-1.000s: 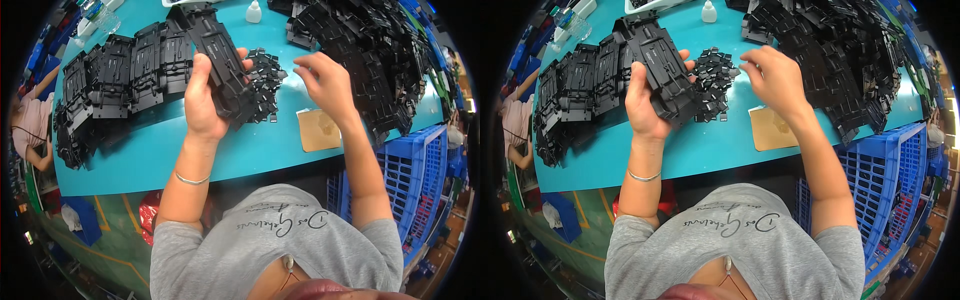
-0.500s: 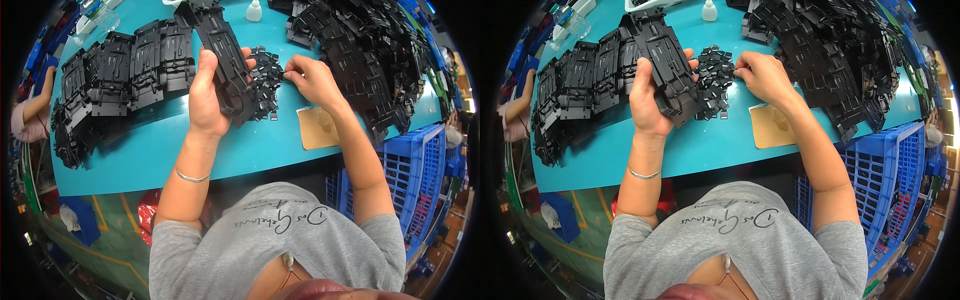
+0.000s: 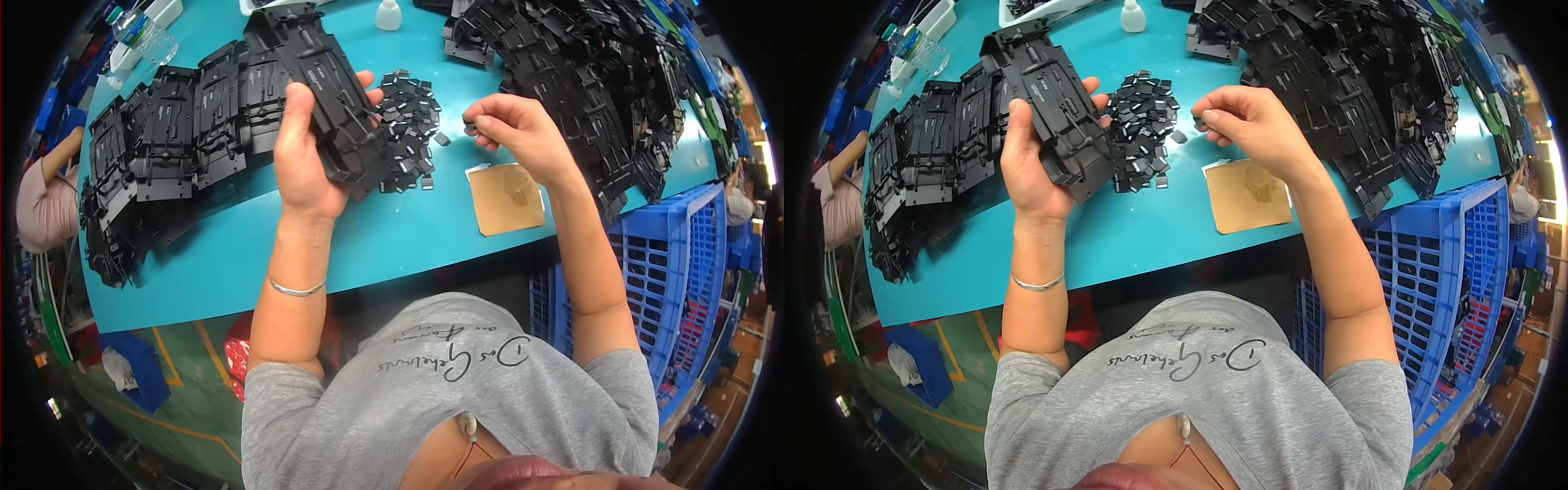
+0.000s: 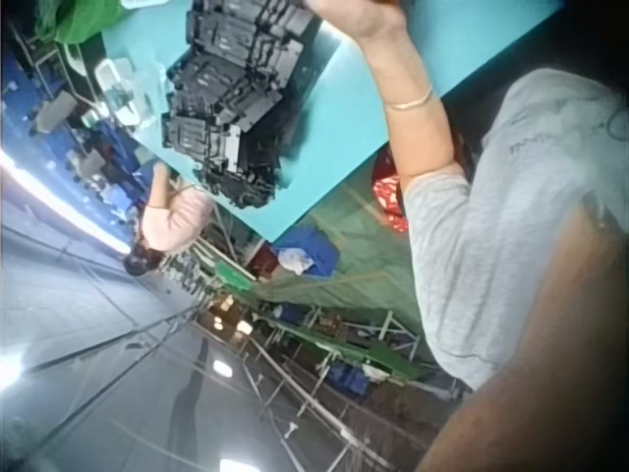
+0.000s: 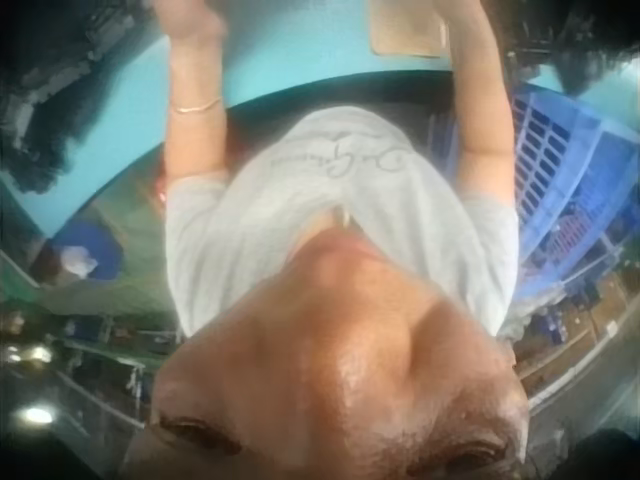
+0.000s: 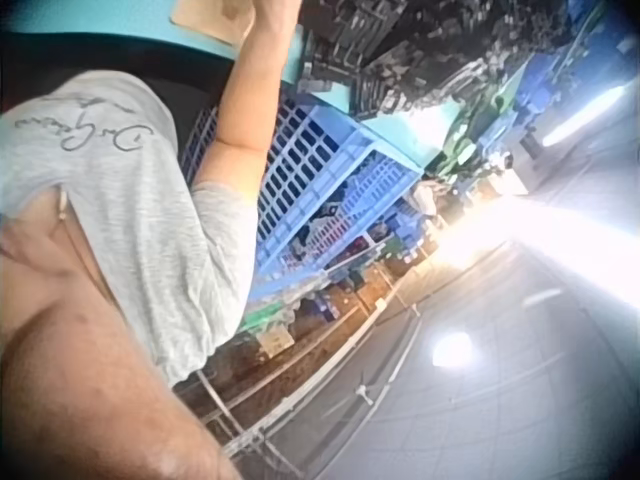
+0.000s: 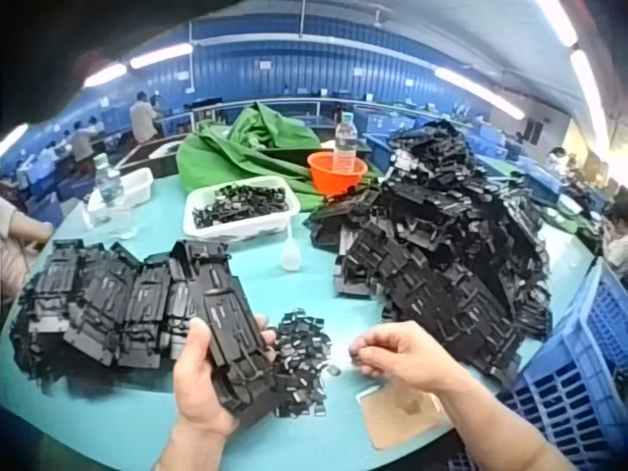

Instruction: The person sets up a stool at a workstation and assembles toy car chassis, repeatedly picking up small plastic pieces, dipping them in glue, and attaching them to the chassis by hand.

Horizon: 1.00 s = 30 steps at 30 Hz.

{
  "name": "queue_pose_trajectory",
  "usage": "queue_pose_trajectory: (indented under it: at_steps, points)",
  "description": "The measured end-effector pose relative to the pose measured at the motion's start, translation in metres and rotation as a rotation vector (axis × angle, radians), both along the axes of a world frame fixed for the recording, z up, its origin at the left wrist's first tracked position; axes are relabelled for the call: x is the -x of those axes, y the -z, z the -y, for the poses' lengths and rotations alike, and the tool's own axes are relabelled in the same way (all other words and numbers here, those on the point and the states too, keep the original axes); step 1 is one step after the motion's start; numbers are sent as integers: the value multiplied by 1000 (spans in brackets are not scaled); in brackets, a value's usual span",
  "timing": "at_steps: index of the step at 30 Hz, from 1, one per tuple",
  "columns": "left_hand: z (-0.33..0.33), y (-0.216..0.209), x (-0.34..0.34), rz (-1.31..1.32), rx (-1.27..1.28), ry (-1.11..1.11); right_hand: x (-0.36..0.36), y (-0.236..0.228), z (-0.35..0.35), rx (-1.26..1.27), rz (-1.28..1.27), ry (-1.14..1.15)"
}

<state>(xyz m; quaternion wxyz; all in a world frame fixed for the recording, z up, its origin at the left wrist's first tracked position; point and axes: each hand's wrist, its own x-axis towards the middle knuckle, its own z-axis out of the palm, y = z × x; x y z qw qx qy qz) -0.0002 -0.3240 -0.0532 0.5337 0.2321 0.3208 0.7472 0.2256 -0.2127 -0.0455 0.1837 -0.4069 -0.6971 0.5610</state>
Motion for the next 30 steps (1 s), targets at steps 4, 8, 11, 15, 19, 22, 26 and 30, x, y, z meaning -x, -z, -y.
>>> queue_pose_trajectory:
  at_steps: [4,8,11,15,19,22,26,30]
  points:
    - [-1,-2,0,53,-11,-2,-33,-3,22,-129,-129,49]
    - [-1,-2,3,54,-30,24,-71,-4,41,-503,18,107]
    - [-2,0,2,42,-5,29,-85,-3,60,-549,117,208]
    - [-4,0,-1,-31,26,20,-83,5,77,-840,217,137]
    - [-3,2,0,8,-2,23,-77,14,78,-1019,313,51]
    - [-3,3,2,7,-10,25,-80,11,79,-1085,396,10]
    - [-1,0,2,18,-7,21,-81,9,81,-1106,418,-16]
    - [-3,0,1,-33,14,30,-78,15,76,-1098,433,7]
